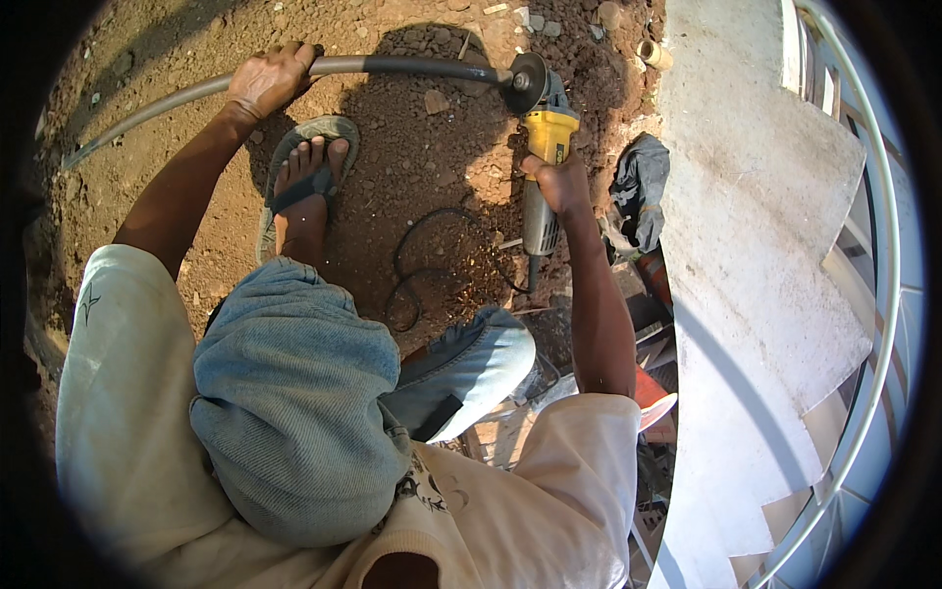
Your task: The person uses a metal bar to bend a long metal rod against a rebar cage, then uses an angle grinder to cut the rod. The person repeats the bending and cutting process on additional rods.
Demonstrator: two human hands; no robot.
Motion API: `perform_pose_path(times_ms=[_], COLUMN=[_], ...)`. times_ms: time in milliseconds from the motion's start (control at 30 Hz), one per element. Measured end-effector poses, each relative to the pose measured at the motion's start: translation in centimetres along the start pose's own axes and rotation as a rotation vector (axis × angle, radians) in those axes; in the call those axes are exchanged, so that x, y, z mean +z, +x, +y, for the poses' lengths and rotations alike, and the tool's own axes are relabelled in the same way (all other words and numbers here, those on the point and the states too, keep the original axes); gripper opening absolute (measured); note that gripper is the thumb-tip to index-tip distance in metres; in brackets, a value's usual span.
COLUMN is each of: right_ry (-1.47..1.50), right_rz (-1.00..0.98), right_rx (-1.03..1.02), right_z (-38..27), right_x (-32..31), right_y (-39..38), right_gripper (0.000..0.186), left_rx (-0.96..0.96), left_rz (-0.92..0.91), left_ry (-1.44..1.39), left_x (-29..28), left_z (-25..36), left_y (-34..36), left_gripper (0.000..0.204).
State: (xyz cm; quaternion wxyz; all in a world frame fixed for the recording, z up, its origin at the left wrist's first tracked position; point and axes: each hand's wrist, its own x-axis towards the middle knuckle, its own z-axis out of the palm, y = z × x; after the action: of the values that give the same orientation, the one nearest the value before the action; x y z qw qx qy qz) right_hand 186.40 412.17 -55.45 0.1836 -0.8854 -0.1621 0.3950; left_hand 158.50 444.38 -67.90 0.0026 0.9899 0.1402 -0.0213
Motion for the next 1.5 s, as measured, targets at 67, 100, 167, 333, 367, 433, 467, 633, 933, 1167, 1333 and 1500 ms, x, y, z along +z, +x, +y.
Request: perform_pose_path(times_ms=[67, 100, 167, 333, 367, 433, 467, 633, 933, 1167, 1333, 1500], right_ry=[-0.04, -0.027, -0.024, -0.007, 0.003, 0.033, 0.045, -0.033, 0.093, 0.383, 0.315, 0.373], right_rz=[-0.002, -0.014, -0.025, -0.017, -0.002, -0.004, -0.007, 0.011, 0.013, 0.056, 0.094, 0.003], right_rx=[-0.016, -0.03, -0.01, -0.017, -0.02, -0.047, -0.059, -0.02, -0.053, 0.042, 0.037, -0.039], right_z=[0.1, 0.0, -0.2, -1.0, -1.1, -1.3, -1.3, -0.9, 0.7, 0.7, 0.7, 1.3], right_x=[0.0, 0.0, -0.1, 0.0, 0.0, 0.1, 0.1, 0.2, 0.7, -1.5, -3.9, -2.8], right_y=[0.1, 0.1, 0.1, -0.3, -0.5, -0.7, -0.9, -1.1, -1.3, -5.6, -6.7, -5.2], right_gripper=[0.039, 0.039, 0.039, 0.038, 0.037, 0.037, 0.036, 0.038, 0.04, 0.039, 0.038, 0.063], left_rx=[-0.002, 0.001, 0.009, -0.048, -0.052, -0.051, -0.055, -0.016, -0.014, -0.002, -0.051, -0.033], left_rz=[0.008, 0.012, 0.02, -0.058, -0.045, -0.034, -0.02, 0.03, -0.003, 0.042, 0.08, -0.083], left_ry=[-0.001, -0.013, -0.04, -0.009, 0.003, 0.003, 0.002, 0.012, -0.017, -0.142, -0.149, -0.215], left_x=[0.0, 0.0, 0.0, -0.2, -0.2, -0.2, -0.2, -0.1, 0.2, -1.7, -3.3, -3.0], left_z=[0.0, 0.0, 0.0, 0.2, 0.3, 0.3, 0.4, 0.2, 0.1, 0.3, 1.5, 1.6], left_y=[0.0, 0.0, 0.0, 0.0, 0.0, 0.0, 0.0, -0.1, 0.0, -0.4, -1.1, -0.7], left_gripper=[0.02, 0.02, 0.02, 0.021, 0.021, 0.021, 0.021, 0.023, 0.022, 0.037, 0.043, 0.038])
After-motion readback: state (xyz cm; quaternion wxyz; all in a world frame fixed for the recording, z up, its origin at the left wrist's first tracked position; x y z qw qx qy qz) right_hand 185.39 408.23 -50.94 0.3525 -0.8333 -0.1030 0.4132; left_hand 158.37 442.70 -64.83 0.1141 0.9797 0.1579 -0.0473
